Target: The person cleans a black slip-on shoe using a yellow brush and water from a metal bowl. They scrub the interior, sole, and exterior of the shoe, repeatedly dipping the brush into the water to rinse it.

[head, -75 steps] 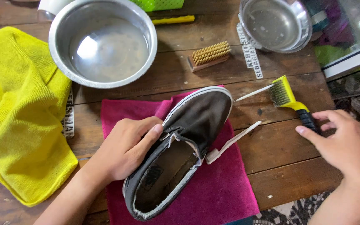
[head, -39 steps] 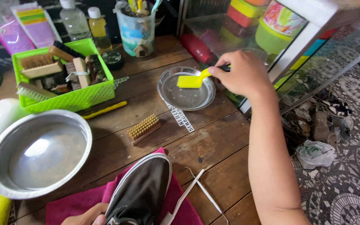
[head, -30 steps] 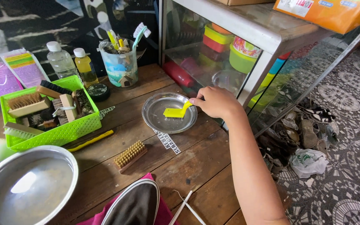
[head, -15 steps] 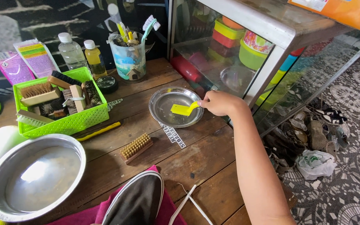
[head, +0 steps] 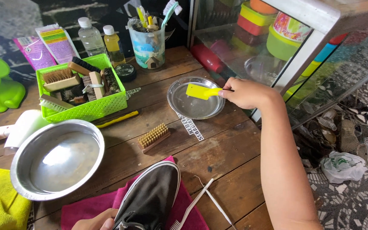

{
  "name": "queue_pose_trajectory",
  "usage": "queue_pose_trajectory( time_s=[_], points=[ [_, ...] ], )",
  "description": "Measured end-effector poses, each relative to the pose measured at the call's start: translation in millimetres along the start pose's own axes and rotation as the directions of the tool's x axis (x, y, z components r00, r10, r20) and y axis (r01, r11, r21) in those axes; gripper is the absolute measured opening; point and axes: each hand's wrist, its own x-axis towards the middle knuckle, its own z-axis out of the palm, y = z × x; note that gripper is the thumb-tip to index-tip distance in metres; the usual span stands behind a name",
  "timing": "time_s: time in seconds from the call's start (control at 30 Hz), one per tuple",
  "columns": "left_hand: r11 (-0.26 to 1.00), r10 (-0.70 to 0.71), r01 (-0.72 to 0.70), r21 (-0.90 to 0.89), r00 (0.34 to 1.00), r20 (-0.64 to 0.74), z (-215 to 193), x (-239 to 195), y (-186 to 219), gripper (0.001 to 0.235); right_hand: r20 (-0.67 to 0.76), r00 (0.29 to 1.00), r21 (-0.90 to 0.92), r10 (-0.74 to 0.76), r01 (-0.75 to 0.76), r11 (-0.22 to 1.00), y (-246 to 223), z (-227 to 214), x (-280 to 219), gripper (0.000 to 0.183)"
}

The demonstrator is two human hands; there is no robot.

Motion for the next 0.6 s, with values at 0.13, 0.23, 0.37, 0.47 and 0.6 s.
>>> queue_pose_trajectory(
  time_s=[0.13, 0.23, 0.37, 0.47, 0.6],
  points=[
    [0.983, 0.034, -0.039, 0.179, 0.999, 0.030, -5, 4, -6, 0.057, 0.018, 1.000, -0.007, -0.010, 0.010, 1.000, 5, 4, 6, 0.046],
    [0.964, 0.074, -0.092, 0.250, 0.994, 0.082, -5, 14, -21, 0.050, -0.029, 0.999, 0.003, 0.018, -0.018, 1.000, 15, 8, 18, 0.050],
    [0.952, 0.209, -0.225, 0.207, 0.973, 0.098, -8, 8, -14, 0.059, -0.017, 1.000, -0.004, -0.004, 0.004, 1.000, 21, 8, 22, 0.042],
    [0.939, 0.285, -0.297, 0.173, 0.954, 0.090, -11, 1, -6, 0.060, -0.029, 0.999, -0.013, 0.046, -0.046, 0.999, 11, -1, 5, 0.049],
    [0.908, 0.407, -0.415, 0.064, 0.907, 0.108, -20, -17, 21, 0.061, -0.017, 1.000, 0.038, -0.019, 0.019, 0.999, 16, 2, 9, 0.040]
  ],
)
